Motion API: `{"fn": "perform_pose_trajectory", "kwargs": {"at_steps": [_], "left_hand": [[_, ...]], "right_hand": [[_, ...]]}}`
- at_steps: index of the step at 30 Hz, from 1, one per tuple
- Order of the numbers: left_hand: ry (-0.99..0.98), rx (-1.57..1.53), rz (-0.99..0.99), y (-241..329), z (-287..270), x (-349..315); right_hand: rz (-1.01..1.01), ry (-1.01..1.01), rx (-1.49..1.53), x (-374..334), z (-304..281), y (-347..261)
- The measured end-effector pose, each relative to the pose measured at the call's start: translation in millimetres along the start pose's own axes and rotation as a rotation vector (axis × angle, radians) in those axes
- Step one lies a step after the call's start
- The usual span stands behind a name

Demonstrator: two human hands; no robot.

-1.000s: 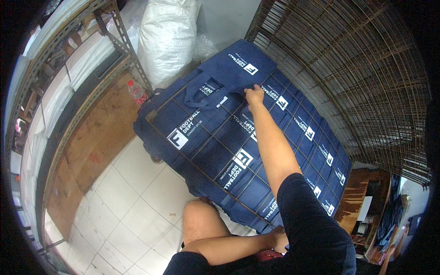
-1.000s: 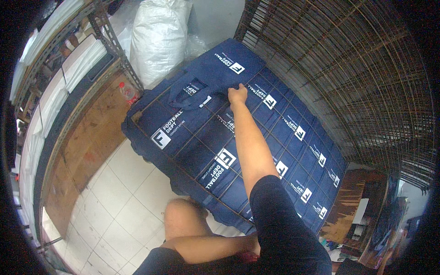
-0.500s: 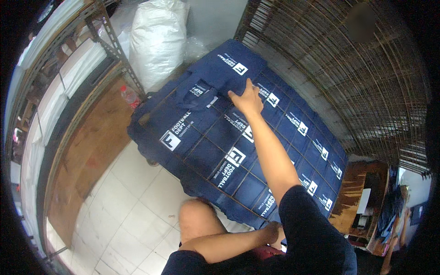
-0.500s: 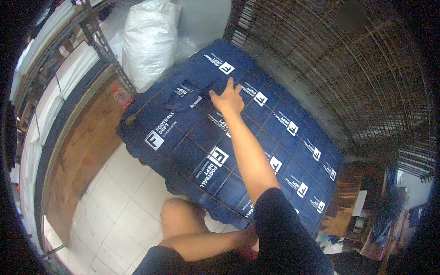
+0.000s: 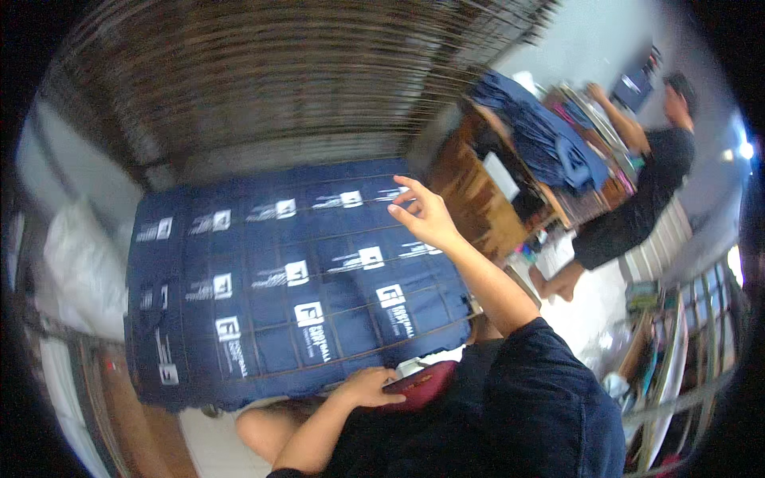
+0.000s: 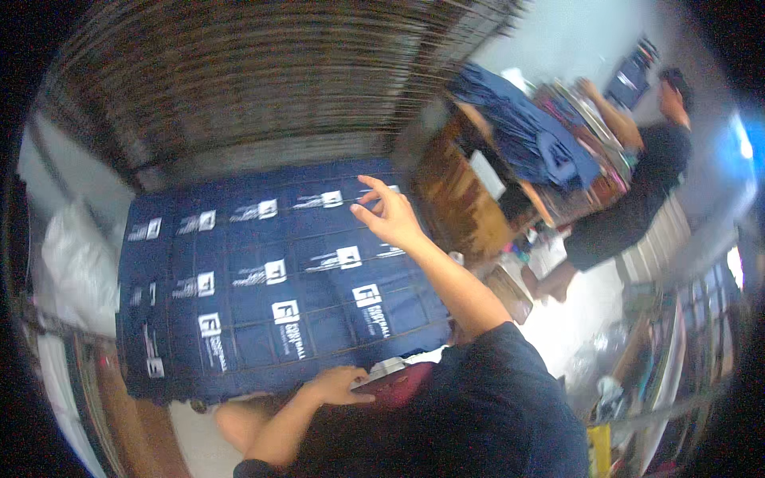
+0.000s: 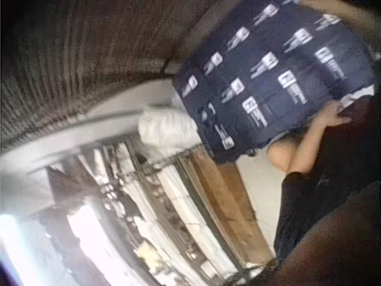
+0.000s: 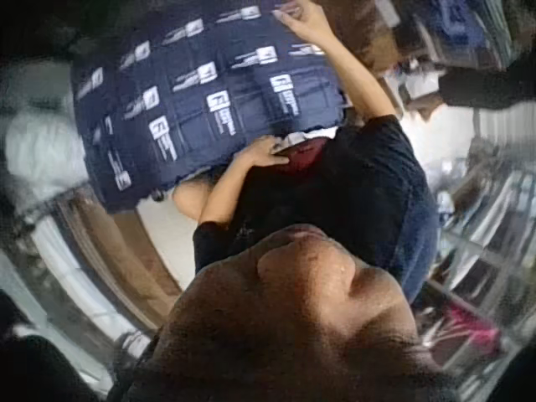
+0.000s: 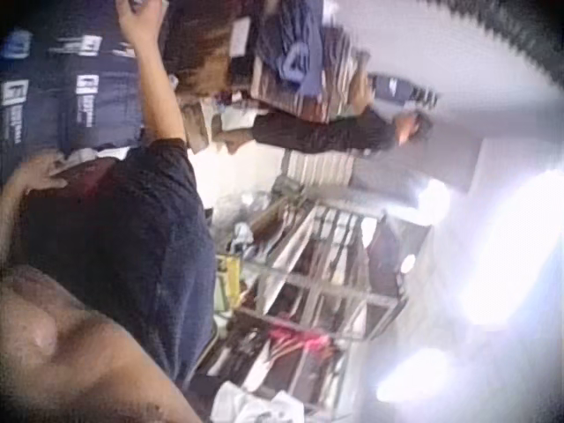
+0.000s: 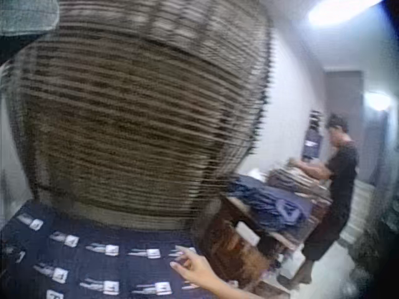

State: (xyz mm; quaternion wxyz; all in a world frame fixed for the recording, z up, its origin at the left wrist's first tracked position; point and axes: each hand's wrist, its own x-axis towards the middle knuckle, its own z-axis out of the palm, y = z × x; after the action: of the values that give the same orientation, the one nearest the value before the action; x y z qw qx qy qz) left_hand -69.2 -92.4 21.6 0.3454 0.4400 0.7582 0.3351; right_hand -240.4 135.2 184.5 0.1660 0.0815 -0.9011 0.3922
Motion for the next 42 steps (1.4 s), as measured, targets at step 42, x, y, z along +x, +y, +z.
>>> {"fn": "perform_pose_trajectory", "kwargs": {"at_steps": [42], "left_hand": [[-0.001, -0.095, -0.418, 35.1, 140.0, 62.1]], "right_hand": [[0.288, 0.61, 0.123, -240.7, -212.2, 179.2]]}}
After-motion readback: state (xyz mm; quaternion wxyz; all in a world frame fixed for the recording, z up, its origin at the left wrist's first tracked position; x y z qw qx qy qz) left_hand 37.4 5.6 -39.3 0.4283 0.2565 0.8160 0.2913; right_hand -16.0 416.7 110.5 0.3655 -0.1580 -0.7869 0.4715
